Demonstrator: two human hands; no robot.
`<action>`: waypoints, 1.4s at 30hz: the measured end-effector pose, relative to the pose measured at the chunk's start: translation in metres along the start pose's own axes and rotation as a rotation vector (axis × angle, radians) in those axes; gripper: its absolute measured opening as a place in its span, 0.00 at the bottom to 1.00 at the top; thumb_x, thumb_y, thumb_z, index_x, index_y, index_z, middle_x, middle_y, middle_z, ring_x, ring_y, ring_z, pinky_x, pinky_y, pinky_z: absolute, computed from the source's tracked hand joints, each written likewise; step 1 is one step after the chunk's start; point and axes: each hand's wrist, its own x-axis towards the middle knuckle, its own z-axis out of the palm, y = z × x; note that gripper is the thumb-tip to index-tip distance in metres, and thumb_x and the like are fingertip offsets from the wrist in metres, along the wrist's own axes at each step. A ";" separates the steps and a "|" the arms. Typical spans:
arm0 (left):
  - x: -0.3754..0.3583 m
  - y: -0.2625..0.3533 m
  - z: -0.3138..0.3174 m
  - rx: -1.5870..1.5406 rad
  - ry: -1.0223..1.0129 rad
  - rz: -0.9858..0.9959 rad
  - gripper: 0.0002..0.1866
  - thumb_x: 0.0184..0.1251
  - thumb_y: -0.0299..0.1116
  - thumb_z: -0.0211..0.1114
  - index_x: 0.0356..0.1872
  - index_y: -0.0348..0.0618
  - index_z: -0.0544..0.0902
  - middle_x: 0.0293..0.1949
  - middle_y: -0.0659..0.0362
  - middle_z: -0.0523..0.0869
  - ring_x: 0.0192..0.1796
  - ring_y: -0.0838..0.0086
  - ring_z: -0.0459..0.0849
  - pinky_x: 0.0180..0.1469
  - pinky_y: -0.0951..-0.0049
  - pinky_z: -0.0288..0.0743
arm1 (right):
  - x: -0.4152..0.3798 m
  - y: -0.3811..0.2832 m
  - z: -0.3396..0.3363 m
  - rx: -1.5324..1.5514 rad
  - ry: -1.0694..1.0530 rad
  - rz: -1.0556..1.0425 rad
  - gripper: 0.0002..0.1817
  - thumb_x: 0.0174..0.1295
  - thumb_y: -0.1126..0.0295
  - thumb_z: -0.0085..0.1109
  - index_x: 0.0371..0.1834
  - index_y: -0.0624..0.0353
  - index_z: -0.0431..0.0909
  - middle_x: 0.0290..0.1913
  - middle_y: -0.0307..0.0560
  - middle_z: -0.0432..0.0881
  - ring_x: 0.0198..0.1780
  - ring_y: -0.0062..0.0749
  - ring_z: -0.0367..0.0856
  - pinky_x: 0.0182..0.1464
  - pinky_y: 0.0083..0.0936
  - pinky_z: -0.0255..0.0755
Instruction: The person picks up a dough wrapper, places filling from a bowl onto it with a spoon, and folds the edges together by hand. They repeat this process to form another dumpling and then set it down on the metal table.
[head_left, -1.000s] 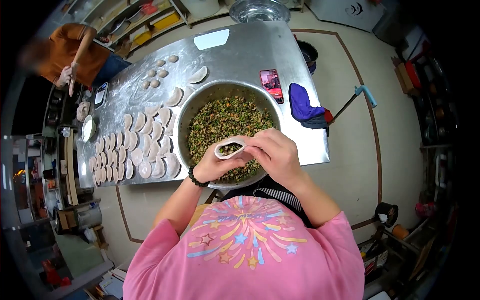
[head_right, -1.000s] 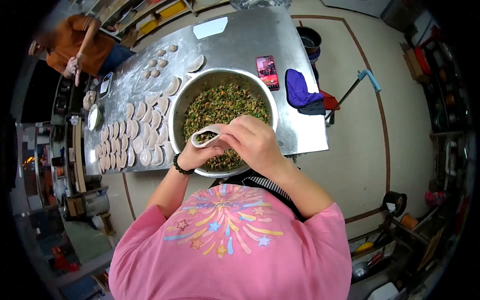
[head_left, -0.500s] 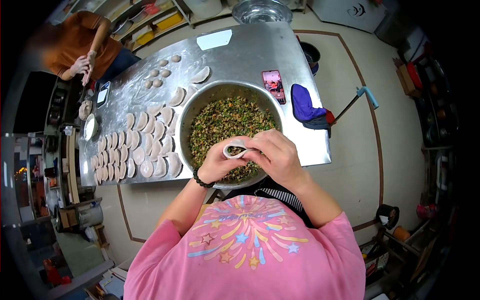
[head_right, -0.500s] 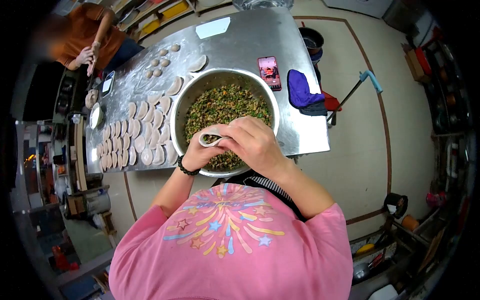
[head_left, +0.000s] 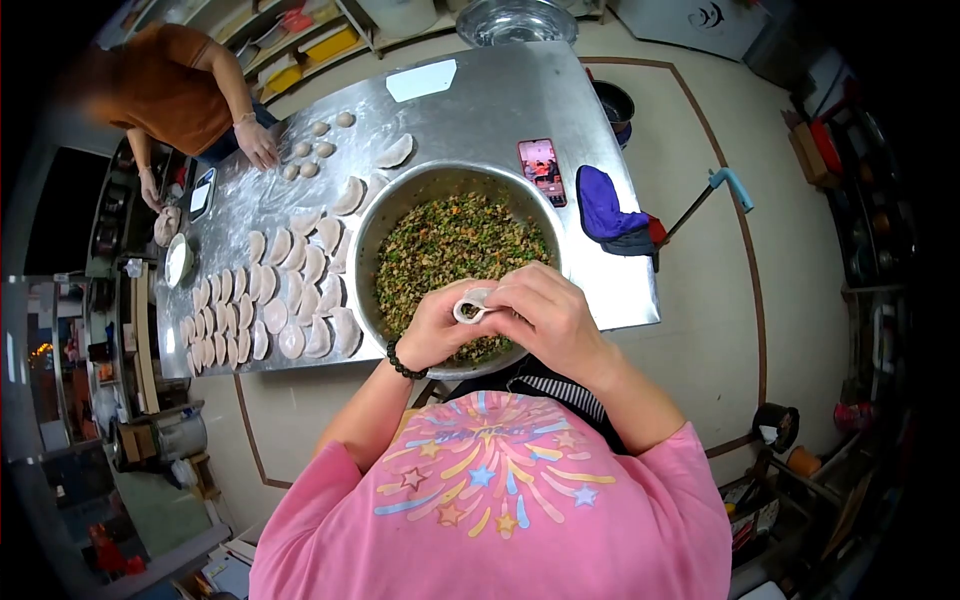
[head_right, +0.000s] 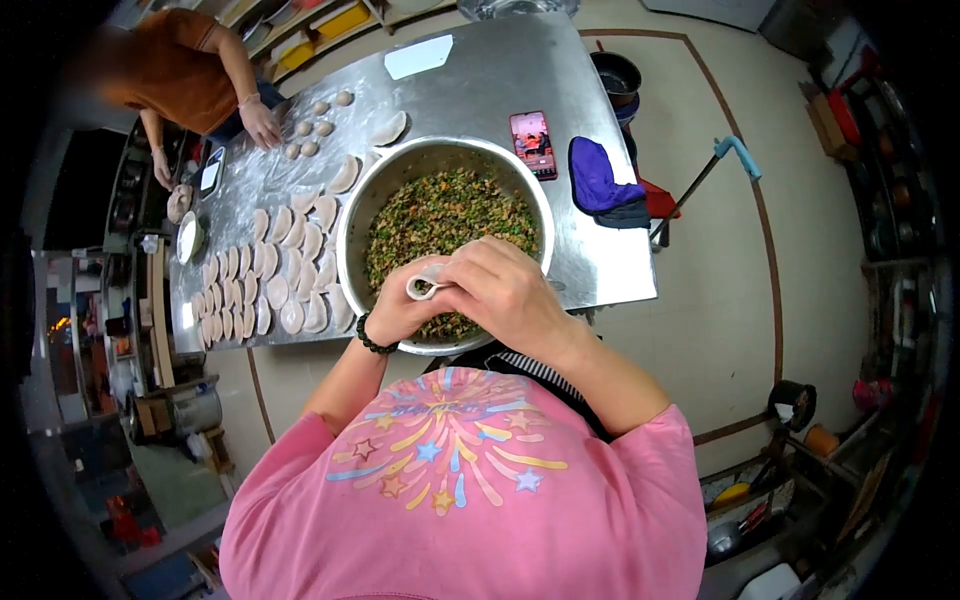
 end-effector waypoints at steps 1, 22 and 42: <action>0.001 0.000 0.000 -0.001 -0.004 0.002 0.21 0.48 0.24 0.68 0.47 0.37 0.78 0.41 0.58 0.81 0.42 0.77 0.80 0.44 0.77 0.73 | 0.000 -0.002 0.000 0.016 0.011 0.034 0.10 0.44 0.76 0.64 0.31 0.60 0.76 0.30 0.44 0.74 0.33 0.38 0.75 0.36 0.30 0.70; -0.004 -0.012 0.001 0.067 -0.104 0.071 0.19 0.46 0.27 0.68 0.43 0.39 0.79 0.38 0.56 0.80 0.39 0.68 0.80 0.43 0.73 0.72 | -0.006 -0.004 0.002 0.080 -0.039 0.081 0.11 0.45 0.77 0.65 0.32 0.61 0.75 0.28 0.45 0.73 0.32 0.39 0.74 0.34 0.30 0.69; -0.003 -0.006 -0.018 0.133 -0.450 -0.221 0.14 0.60 0.38 0.58 0.37 0.35 0.78 0.28 0.60 0.80 0.32 0.78 0.77 0.37 0.76 0.71 | -0.012 0.038 0.004 0.146 -0.472 0.268 0.13 0.61 0.62 0.48 0.25 0.60 0.71 0.23 0.53 0.76 0.28 0.51 0.77 0.31 0.42 0.67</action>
